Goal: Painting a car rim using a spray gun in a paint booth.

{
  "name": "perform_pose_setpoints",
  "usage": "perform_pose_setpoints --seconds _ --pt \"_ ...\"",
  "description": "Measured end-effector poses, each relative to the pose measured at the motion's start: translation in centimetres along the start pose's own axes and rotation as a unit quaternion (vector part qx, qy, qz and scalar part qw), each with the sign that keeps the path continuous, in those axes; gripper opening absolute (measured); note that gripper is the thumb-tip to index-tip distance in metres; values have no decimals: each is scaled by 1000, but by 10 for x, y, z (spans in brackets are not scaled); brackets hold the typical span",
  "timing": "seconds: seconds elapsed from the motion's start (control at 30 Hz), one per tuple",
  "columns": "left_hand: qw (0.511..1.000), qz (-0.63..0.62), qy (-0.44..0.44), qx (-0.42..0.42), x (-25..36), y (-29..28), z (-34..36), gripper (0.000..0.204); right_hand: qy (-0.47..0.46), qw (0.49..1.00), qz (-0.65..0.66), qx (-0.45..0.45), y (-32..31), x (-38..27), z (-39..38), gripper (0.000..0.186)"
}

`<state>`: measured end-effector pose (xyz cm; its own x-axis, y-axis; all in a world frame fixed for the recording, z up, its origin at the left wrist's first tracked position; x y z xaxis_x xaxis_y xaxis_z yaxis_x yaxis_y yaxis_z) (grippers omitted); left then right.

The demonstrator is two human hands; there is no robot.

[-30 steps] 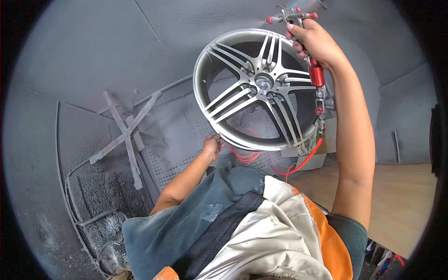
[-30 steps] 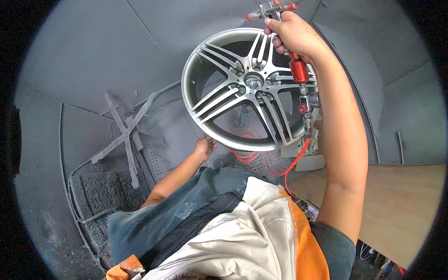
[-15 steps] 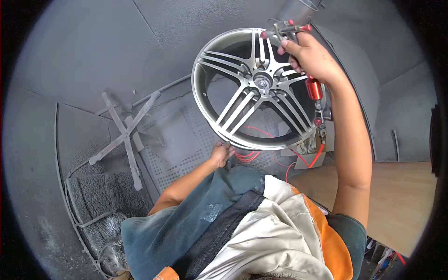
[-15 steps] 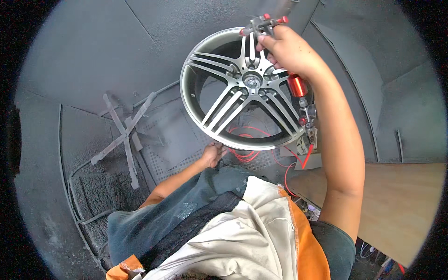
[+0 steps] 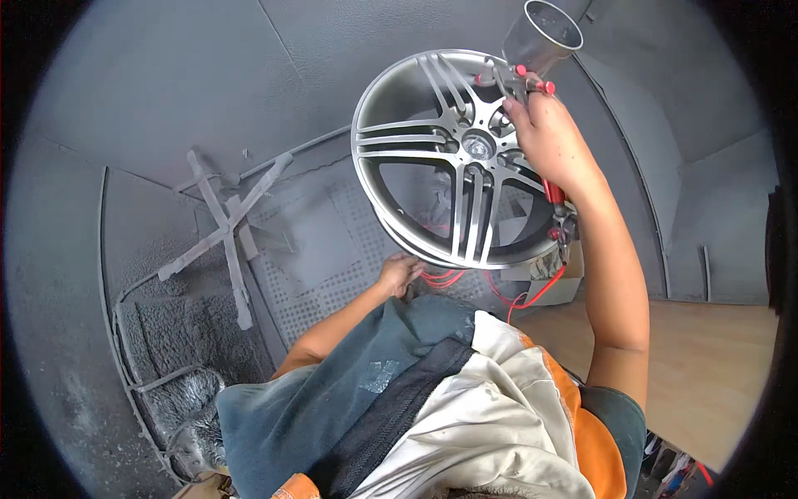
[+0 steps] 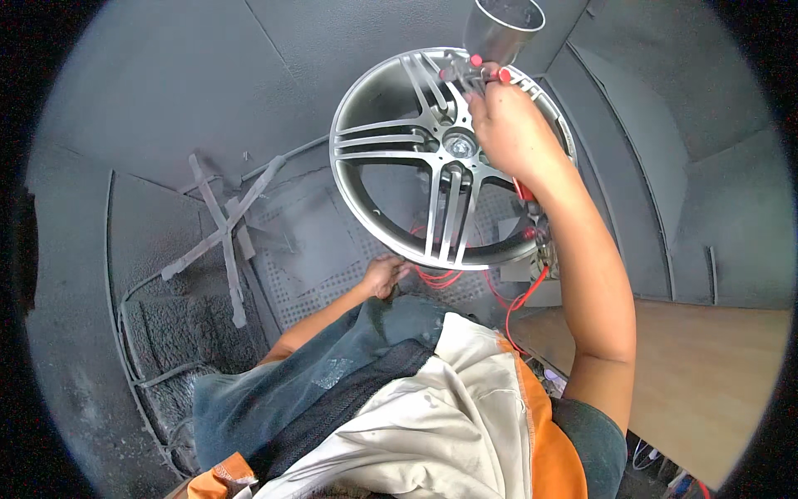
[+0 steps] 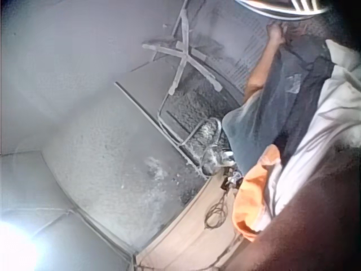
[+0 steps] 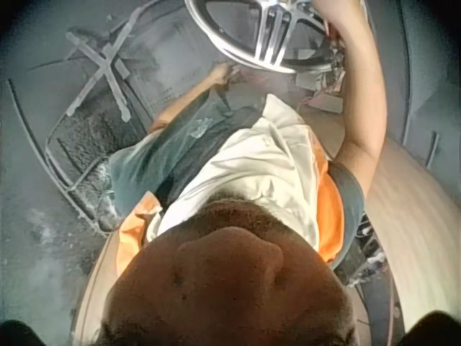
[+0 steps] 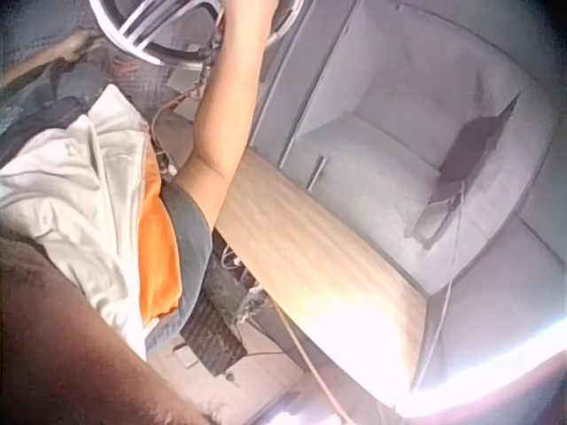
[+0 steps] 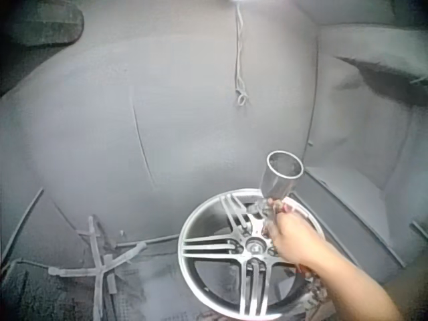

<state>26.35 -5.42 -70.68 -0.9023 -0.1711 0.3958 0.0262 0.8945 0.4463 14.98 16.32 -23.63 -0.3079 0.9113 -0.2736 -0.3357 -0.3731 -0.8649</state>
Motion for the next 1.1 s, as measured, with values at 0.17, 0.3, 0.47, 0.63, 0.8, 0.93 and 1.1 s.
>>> perform_pose_setpoints --seconds 0.17,0.3,0.47,0.63,0.8,0.93,1.1 --pt "1000 -22 7 8 5 -4 -3 9 69 950 272 -140 6 -34 -22 28" --pt "999 -26 7 18 12 -3 -6 9 68 918 349 -176 13 -44 -23 27" --pt "1000 -10 -2 20 11 5 -13 10 -1 976 205 -78 5 -18 4 26" --pt "999 -23 7 37 12 -2 -14 14 100 968 227 -50 -5 7 18 27" --pt "995 -79 28 53 43 -16 -16 14 138 962 234 -43 -10 18 17 28" --pt "990 -86 62 91 70 -24 -19 15 166 940 289 -75 -2 20 14 28" --pt "991 -65 52 105 63 -27 -12 12 137 941 305 -57 -4 18 27 26"
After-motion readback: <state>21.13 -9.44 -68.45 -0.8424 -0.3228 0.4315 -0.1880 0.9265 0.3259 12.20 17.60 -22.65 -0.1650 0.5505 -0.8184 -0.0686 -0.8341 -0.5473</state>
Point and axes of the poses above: each hand's wrist, its own z-axis towards the middle knuckle, its own y-axis out of the palm, x = y × z, the point moved 8 cm from there along z, towards the middle knuckle, and after that the axes turned 11 degrees about -y, right-handed, at the moved point
